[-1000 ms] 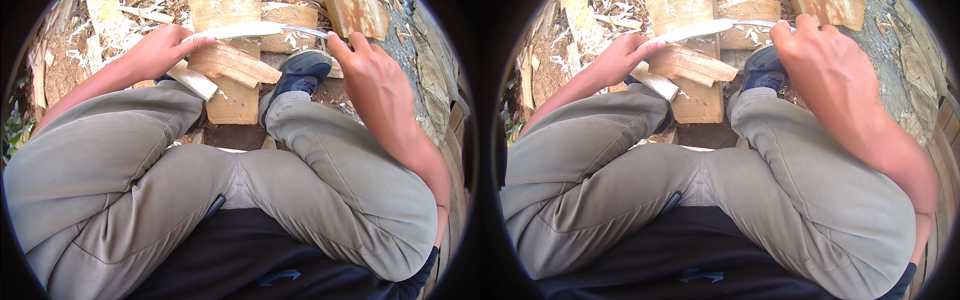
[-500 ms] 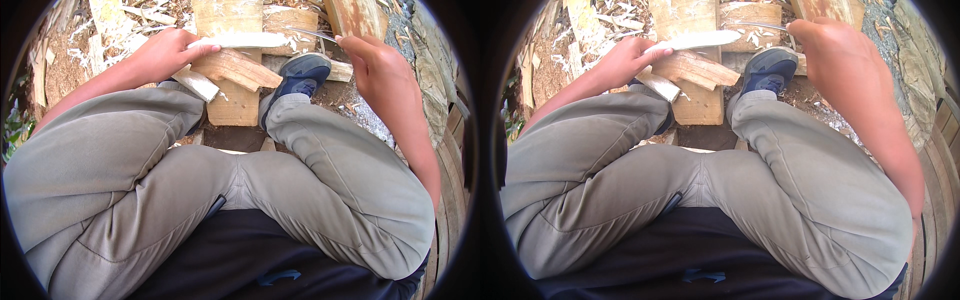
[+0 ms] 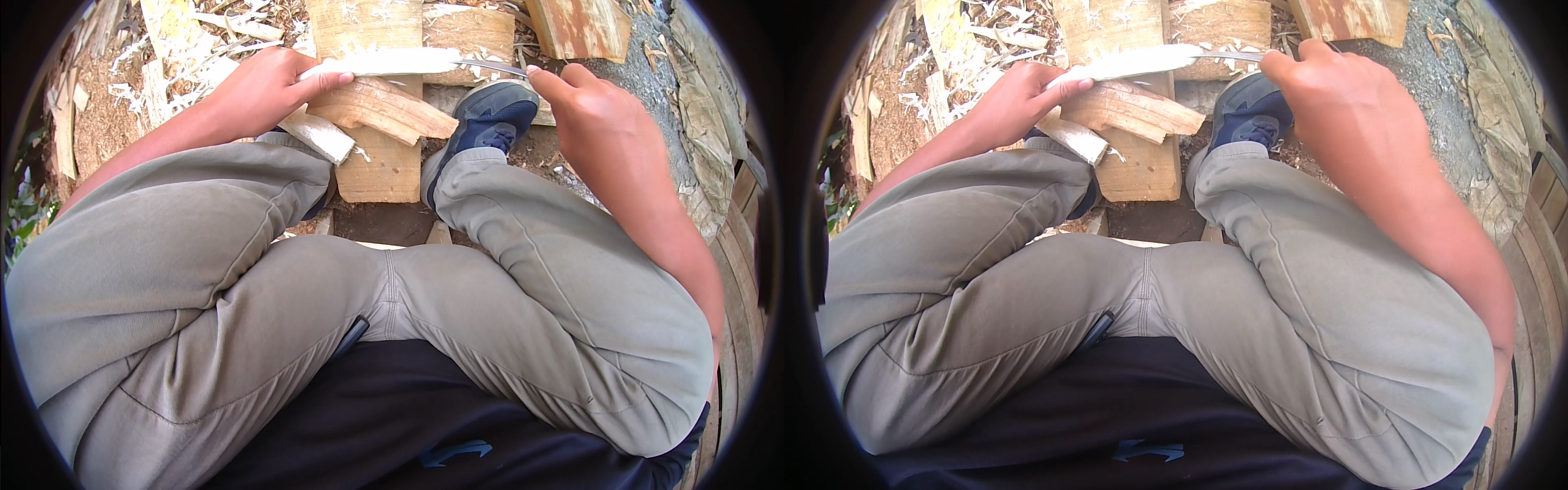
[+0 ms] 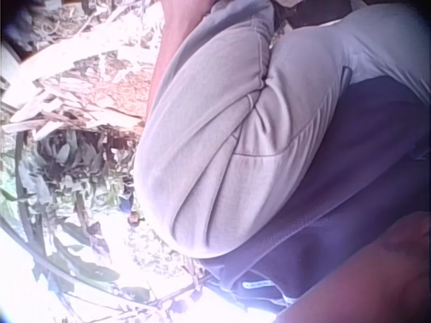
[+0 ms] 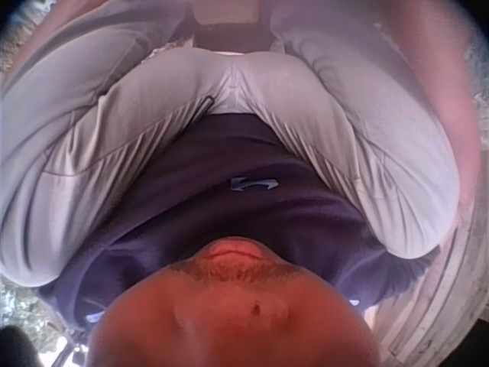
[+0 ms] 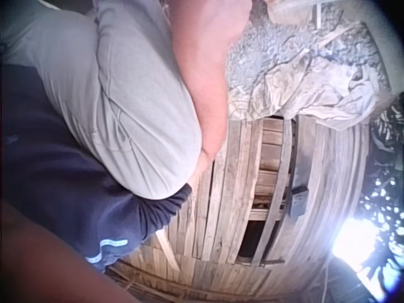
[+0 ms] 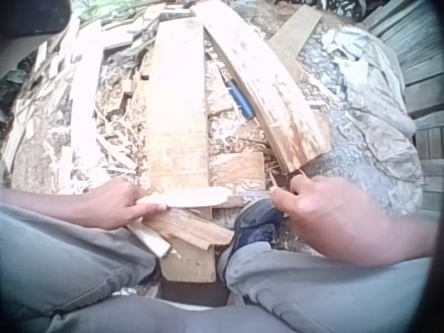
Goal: The person sits cross-legged on the ground and uses a knife to carve a piece of light-colored wood. They hold the wood in their left hand and the knife in their right, making repeated shaving motions to shape the object. The person occasionally pauses to inspect the carved piece before resuming the carving process.
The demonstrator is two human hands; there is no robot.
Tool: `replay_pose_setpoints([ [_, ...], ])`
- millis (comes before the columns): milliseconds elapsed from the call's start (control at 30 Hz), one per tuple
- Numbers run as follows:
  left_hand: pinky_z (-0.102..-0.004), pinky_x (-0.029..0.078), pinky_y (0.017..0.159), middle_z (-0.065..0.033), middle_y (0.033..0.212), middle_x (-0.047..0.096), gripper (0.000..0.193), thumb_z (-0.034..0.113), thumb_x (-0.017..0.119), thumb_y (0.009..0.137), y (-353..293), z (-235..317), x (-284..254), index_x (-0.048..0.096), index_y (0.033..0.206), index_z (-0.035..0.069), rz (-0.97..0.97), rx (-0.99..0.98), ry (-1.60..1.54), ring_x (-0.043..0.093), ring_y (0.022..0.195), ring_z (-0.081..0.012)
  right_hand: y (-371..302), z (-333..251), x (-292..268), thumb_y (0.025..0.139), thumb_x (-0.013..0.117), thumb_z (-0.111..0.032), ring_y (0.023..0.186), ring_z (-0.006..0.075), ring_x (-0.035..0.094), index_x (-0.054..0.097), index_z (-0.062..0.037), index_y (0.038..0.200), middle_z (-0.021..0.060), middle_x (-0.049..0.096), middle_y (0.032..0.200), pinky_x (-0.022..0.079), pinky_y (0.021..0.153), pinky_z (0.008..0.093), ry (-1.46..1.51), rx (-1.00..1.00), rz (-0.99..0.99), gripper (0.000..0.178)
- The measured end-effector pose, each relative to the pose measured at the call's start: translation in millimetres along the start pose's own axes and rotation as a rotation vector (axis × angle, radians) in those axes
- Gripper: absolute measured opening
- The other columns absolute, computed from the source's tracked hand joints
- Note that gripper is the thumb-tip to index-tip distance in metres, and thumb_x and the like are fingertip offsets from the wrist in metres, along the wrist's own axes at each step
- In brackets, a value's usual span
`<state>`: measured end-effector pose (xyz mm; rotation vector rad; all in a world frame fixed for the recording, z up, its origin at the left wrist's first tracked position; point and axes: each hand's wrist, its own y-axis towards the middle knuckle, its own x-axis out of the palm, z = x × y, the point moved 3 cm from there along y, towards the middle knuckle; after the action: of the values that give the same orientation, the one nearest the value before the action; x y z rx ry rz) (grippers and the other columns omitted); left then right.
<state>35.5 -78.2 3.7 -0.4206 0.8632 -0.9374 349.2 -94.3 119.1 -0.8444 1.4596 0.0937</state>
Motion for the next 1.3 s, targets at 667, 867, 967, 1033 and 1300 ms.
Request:
replay_pose_setpoints([
  [667,-0.0424,0.046,0.062,-0.0123,0.057,0.054,0.074,0.061,0.055,0.101,-2,2,5,0.070,0.078,-0.007,-0.049,-0.079,-0.068,0.052,0.057,-0.0206,-4,-4,15,0.074,0.069,0.001,0.070,0.0273,0.071,0.062,-0.0040,0.090,0.0111,0.064,0.077,0.060,0.058,0.0360,-0.184,-0.141,0.198,0.018],
  [867,-0.0396,0.045,0.064,-0.0111,0.061,0.056,0.068,0.056,0.058,0.101,-1,7,2,0.072,0.087,-0.009,-0.088,-0.125,-0.030,0.050,0.061,-0.0173,-4,-7,17,0.075,0.069,0.001,0.072,0.0273,0.072,0.062,-0.0037,0.094,0.0112,0.064,0.079,0.060,0.060,0.0360,-0.154,-0.141,0.179,0.021],
  [967,-0.0414,0.046,0.063,-0.0123,0.059,0.054,0.071,0.058,0.057,0.101,0,5,2,0.069,0.081,-0.008,-0.074,-0.101,-0.036,0.050,0.059,-0.0199,1,-12,20,0.075,0.068,0.001,0.074,0.0286,0.072,0.064,-0.0038,0.098,0.0119,0.065,0.080,0.060,0.062,0.0371,-0.104,-0.157,0.180,0.024],
  [1033,-0.0449,0.046,0.061,-0.0139,0.054,0.051,0.077,0.064,0.056,0.099,-1,-2,8,0.064,0.068,-0.006,-0.021,-0.057,-0.068,0.051,0.053,-0.0247,4,-6,18,0.076,0.068,0.001,0.076,0.0309,0.072,0.065,-0.0044,0.102,0.0127,0.065,0.081,0.060,0.066,0.0393,-0.050,-0.149,0.160,0.027],
  [1300,-0.0453,0.045,0.060,-0.0129,0.051,0.045,0.076,0.063,0.056,0.100,0,2,5,0.058,0.063,-0.003,-0.016,-0.040,-0.021,0.048,0.051,-0.0254,4,21,14,0.091,0.063,-0.001,0.080,0.0362,0.067,0.074,-0.0120,0.117,0.0122,0.067,0.089,0.053,0.070,0.0460,0.097,-0.018,0.033,0.031],
])
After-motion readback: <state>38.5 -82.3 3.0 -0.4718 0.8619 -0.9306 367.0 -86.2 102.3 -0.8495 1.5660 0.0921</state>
